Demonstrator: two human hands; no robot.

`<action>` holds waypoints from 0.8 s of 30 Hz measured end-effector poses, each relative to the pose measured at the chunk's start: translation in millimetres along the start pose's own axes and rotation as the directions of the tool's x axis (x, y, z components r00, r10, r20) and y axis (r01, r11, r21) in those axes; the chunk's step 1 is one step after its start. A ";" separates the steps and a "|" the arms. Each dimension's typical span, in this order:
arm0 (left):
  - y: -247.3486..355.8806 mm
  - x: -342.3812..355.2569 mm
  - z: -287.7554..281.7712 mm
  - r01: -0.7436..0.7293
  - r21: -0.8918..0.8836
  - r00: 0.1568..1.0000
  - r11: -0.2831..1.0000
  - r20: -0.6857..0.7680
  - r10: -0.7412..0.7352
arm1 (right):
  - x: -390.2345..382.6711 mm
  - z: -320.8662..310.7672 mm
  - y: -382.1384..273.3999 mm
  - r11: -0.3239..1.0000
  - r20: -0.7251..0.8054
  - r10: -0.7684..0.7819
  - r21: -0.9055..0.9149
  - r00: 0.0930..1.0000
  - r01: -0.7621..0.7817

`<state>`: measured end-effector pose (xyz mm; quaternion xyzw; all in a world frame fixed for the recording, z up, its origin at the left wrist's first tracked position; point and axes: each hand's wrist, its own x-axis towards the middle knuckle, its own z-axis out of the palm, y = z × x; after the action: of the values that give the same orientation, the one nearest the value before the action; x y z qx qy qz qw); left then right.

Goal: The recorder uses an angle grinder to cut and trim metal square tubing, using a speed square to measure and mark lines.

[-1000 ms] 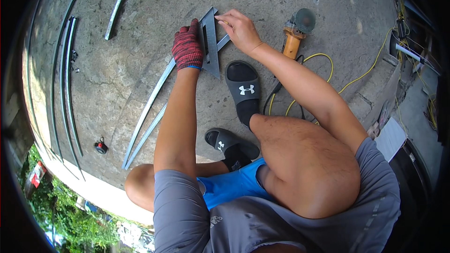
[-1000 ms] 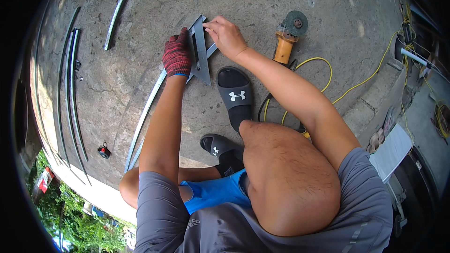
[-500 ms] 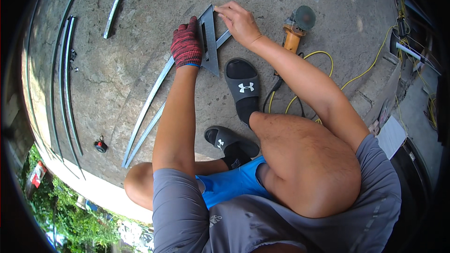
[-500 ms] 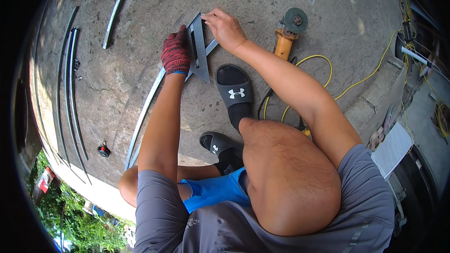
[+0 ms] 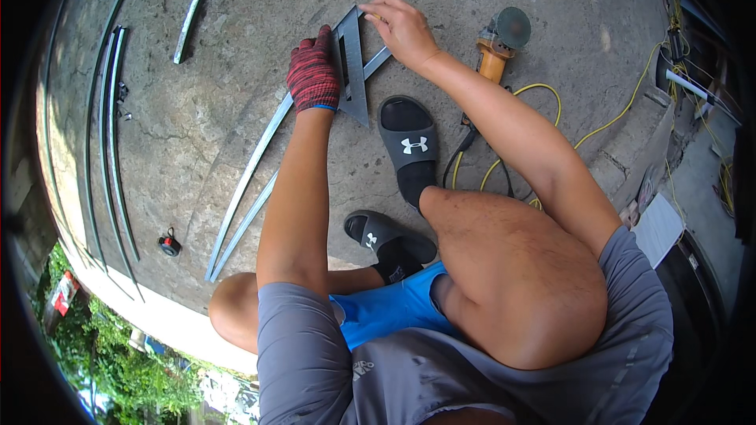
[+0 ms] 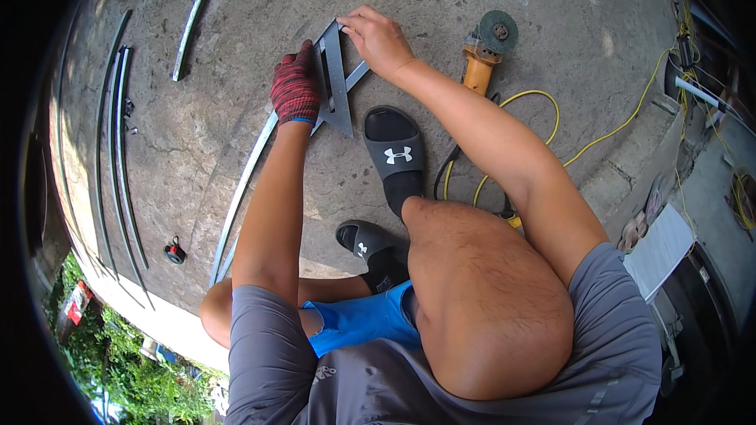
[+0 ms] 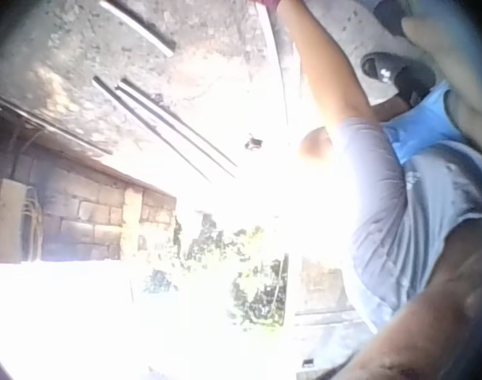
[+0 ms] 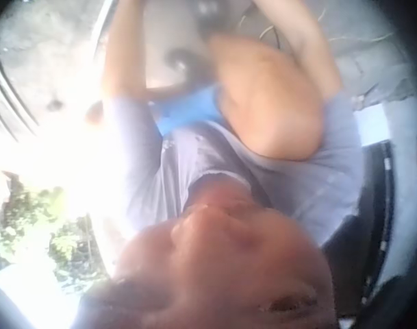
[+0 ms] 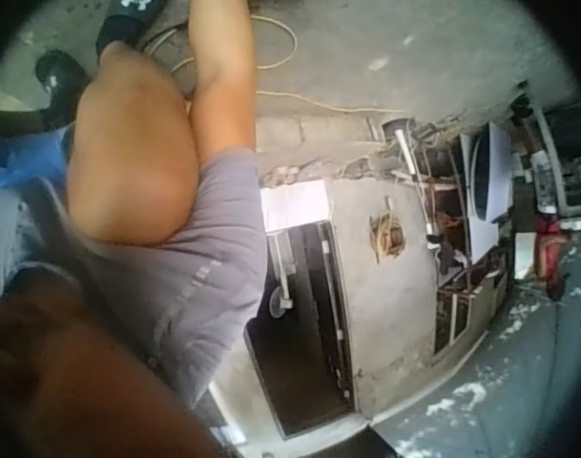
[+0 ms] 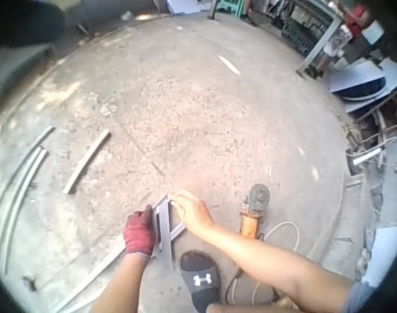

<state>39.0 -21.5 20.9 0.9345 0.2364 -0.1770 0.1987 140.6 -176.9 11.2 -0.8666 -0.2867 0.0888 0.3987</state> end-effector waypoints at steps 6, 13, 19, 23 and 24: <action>-1.0 0.3 -2.0 -0.006 -0.006 1.000 1.000 0.007 0.006 | -0.3 -0.1 -3.5 0.999 -0.014 -0.035 -0.012 0.999 0.035; 0.5 1.2 -0.3 -0.013 -0.008 1.000 1.000 0.002 0.013 | -8.3 -4.5 -5.3 1.000 0.027 -0.021 0.015 0.999 0.021; -4.7 5.2 7.7 -0.027 -0.033 1.000 0.999 -0.014 0.027 | -21.8 -17.1 -11.8 0.995 0.059 0.039 0.091 0.997 -0.045; -33.2 8.8 19.2 0.063 -0.301 0.997 0.951 0.070 -0.044 | -19.4 -43.5 -20.0 0.962 0.031 0.248 0.108 0.968 -0.250; -47.0 4.0 20.4 -0.004 -0.379 1.000 0.925 -0.025 -0.006 | -18.0 -50.1 -19.9 0.962 0.030 0.249 0.108 0.968 -0.251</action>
<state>13.4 8.7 -11.8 0.8807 0.2690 -0.1160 0.3723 136.6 -208.9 58.0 -0.8717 -0.1727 0.1611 0.4294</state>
